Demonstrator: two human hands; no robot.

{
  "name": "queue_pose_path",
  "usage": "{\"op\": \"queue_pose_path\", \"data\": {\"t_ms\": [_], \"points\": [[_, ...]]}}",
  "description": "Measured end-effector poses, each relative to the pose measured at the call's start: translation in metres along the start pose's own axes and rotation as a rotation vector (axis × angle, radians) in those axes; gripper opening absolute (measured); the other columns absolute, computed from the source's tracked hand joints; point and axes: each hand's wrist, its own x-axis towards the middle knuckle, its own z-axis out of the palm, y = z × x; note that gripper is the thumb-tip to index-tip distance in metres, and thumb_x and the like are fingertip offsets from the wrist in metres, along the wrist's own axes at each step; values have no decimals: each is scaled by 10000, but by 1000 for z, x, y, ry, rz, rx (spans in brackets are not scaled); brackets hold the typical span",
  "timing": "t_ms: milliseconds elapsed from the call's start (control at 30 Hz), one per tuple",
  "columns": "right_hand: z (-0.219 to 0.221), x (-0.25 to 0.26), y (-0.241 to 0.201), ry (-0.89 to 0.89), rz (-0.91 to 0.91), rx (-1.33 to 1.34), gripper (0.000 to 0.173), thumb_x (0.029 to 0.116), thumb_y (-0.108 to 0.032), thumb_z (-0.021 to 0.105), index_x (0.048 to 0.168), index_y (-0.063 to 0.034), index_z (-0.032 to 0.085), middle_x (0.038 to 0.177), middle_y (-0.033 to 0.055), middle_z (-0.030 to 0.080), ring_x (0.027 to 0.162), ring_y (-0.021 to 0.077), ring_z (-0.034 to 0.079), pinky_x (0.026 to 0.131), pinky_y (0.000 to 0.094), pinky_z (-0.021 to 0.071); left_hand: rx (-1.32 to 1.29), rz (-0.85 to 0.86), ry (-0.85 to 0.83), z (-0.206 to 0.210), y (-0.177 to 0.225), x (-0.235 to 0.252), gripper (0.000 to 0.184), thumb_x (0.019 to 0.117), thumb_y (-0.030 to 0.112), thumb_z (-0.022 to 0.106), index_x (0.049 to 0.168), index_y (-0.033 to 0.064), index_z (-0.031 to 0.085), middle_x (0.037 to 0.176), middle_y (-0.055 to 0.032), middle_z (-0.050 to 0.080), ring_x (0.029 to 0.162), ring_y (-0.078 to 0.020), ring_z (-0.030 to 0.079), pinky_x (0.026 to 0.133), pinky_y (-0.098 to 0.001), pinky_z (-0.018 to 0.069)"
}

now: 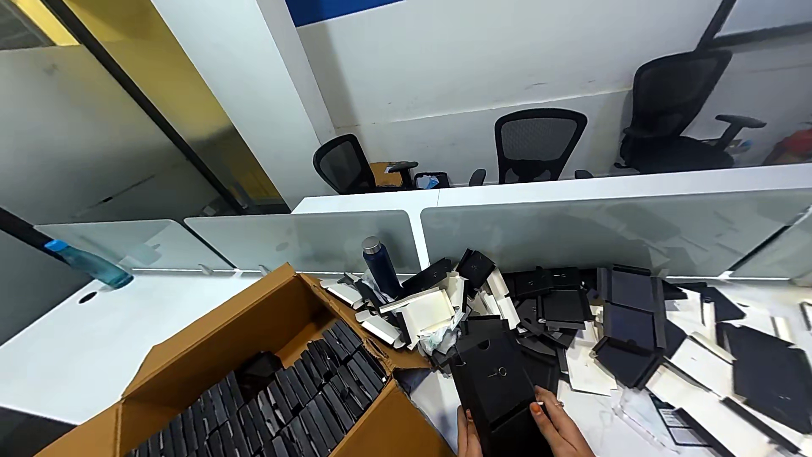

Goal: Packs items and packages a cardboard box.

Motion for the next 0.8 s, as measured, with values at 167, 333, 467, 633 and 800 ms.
{"op": "queue_pose_path", "data": {"t_ms": [167, 333, 467, 633, 800], "points": [[1, 0, -2, 47, -16, -119, 398, 1021, -68, 474, 1229, 260, 560, 1329, 461, 526, 1272, 539, 546, 1106, 534, 411, -86, 16, -39, -1, 0, 0, 701, 1078, 402, 155, 1509, -152, 147, 1508, -296, 368, 1376, -180, 455, 1152, -320, 369], [5, -2, -3, 89, -63, -187, 411, 1018, -57, 480, 1286, 252, 519, 1241, 432, 597, 1164, 524, 625, 1040, 539, 474, -46, -28, -24, 3, 10, 1, 629, 914, 13, 575, 1439, -123, 256, 1217, -214, 579, 1049, -120, 659, 937, -288, 553], [7, -1, 7, 149, -144, -99, 350, 953, -68, 591, 1157, 212, 543, 1200, 385, 627, 1162, 406, 650, 989, 422, 518, -49, -43, 28, -1, 9, 6, 526, 948, -5, 500, 1423, -118, 304, 1176, -194, 587, 1000, -105, 658, 911, -275, 553], [0, 7, 15, 116, 2, 268, 394, 827, -10, 708, 1131, 43, 462, 1047, 63, 689, 911, 26, 693, 796, 201, 577, -113, -25, 57, -9, 5, 10, 455, 963, -15, 495, 1382, -108, 343, 1079, -124, 635, 907, -63, 690, 858, -256, 584], [-13, 11, 7, -64, 272, 496, 362, 843, 106, 672, 1166, -16, 563, 890, -17, 774, 789, 66, 747, 773, 250, 618, -157, 23, 21, -15, 2, 6, 444, 932, -73, 503, 1352, -92, 359, 1046, -67, 684, 899, -51, 713, 859, -258, 601]]}}
